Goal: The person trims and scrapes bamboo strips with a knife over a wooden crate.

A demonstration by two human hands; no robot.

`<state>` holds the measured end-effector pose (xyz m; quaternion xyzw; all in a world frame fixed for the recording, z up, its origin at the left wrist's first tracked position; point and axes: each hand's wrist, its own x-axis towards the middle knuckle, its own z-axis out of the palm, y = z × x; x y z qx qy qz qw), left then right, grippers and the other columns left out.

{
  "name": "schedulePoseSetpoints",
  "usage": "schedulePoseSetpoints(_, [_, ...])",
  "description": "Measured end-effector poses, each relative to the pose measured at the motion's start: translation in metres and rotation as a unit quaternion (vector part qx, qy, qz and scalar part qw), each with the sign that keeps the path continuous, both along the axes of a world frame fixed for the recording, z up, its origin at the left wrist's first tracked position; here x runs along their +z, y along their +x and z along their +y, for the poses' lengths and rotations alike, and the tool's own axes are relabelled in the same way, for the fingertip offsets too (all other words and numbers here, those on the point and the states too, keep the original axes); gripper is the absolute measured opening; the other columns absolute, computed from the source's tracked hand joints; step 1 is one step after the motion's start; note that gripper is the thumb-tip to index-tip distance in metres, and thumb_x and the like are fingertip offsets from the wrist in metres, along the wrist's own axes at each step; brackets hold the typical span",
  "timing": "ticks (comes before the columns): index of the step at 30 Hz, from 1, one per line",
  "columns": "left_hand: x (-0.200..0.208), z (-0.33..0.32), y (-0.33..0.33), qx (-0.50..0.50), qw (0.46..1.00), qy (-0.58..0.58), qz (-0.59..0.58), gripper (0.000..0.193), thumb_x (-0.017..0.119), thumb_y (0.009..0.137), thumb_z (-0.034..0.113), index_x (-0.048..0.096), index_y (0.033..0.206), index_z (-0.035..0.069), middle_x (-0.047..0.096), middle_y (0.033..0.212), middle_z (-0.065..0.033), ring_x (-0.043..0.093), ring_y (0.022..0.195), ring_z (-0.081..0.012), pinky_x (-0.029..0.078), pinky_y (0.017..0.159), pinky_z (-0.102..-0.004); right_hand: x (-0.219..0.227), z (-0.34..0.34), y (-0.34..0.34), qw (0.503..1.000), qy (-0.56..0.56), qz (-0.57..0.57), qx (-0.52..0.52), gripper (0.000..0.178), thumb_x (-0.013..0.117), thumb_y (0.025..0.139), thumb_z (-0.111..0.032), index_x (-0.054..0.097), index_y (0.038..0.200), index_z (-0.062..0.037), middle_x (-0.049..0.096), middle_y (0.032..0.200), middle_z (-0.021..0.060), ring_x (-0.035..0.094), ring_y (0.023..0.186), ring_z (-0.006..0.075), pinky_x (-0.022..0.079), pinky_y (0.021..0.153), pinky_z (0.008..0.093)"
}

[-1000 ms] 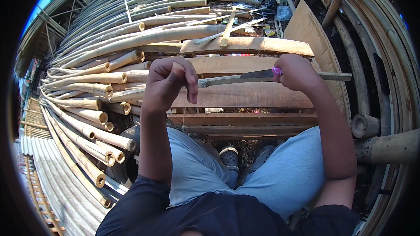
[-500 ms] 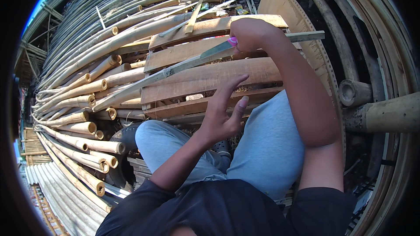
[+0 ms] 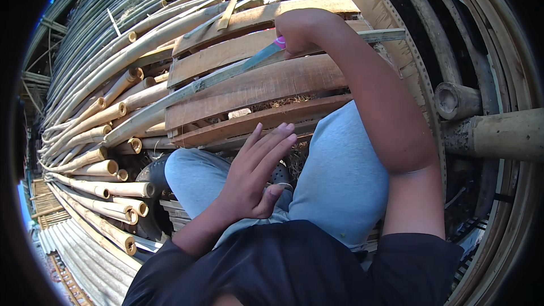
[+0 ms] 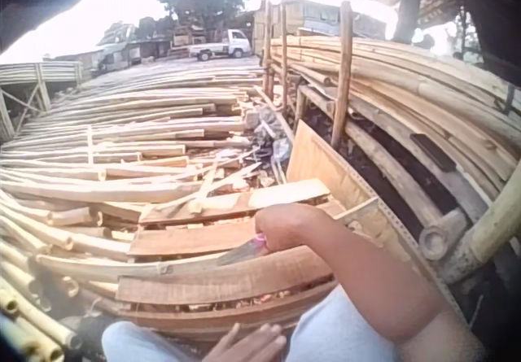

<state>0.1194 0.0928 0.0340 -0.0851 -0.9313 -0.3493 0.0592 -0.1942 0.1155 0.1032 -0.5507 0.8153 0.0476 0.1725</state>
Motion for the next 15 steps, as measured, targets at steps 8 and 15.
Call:
schedulePoseSetpoints(8, [-0.064,0.009,-0.035,-0.159,0.984,0.039,-0.067,0.057,0.055,0.107,0.042,0.041,0.161,0.032,0.039,0.167,-0.0113,0.059,0.133,-0.0308,0.056,0.099,-0.0480,0.000,-0.007,0.005,0.999,0.006,-0.002,-0.043,0.028,0.087,0.084,-0.026,0.074,0.093,-0.0022,0.076,0.089,0.0166,0.072,0.086,0.0337,0.055,0.077,0.0448])
schedulePoseSetpoints(15, [-0.012,-0.013,-0.026,-0.056,0.874,0.455,-0.159,0.042,0.060,0.109,0.027,0.062,0.143,0.003,0.072,0.081,-0.0072,0.071,0.073,-0.0106,0.059,0.072,-0.0294,0.014,-0.007,0.013,0.998,0.025,-0.024,-0.050,0.028,0.087,0.084,-0.025,0.074,0.094,-0.0022,0.076,0.092,0.0169,0.072,0.085,0.0342,0.055,0.075,0.0456])
